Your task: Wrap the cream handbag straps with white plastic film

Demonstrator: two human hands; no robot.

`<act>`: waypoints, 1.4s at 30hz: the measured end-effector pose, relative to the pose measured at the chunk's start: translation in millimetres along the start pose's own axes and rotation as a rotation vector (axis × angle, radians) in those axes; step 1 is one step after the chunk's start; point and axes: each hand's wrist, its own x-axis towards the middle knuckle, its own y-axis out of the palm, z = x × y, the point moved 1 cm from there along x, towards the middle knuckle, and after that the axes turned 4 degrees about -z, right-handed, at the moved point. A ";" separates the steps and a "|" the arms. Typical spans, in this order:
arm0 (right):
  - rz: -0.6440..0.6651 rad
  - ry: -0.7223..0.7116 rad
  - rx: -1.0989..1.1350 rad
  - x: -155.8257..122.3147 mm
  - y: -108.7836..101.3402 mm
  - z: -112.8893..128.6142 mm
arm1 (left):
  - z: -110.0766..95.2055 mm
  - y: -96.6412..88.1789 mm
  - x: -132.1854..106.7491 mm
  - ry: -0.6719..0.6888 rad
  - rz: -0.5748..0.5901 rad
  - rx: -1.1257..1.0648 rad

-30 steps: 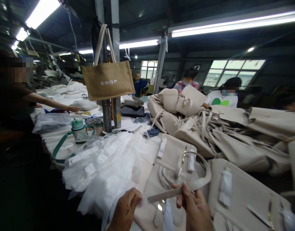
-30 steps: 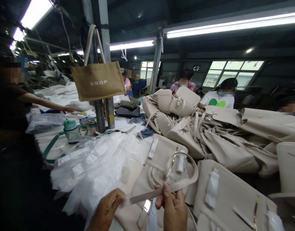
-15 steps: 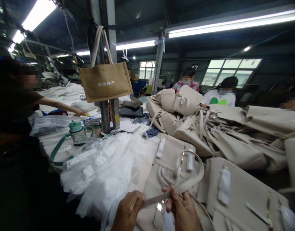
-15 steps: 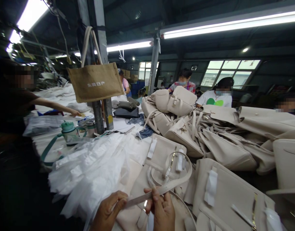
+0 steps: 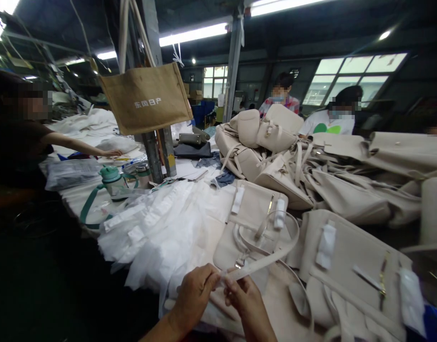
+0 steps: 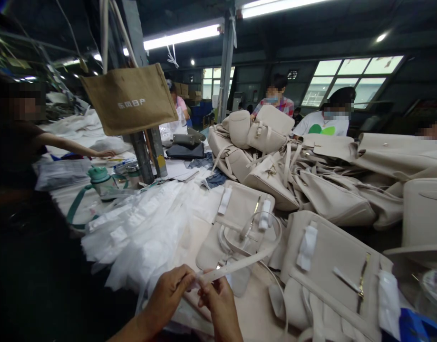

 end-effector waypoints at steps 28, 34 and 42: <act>-0.075 0.026 -0.123 -33.7 -11.8 -22.3 | 28.1 -7.7 -7.6 0.047 0.226 0.288; -0.200 0.117 -0.010 -29.6 -14.7 -27.0 | 14.4 3.2 0.5 0.093 0.122 0.088; -0.322 -0.010 0.170 -20.7 -6.0 -26.6 | -0.3 0.5 1.7 0.114 0.156 -0.032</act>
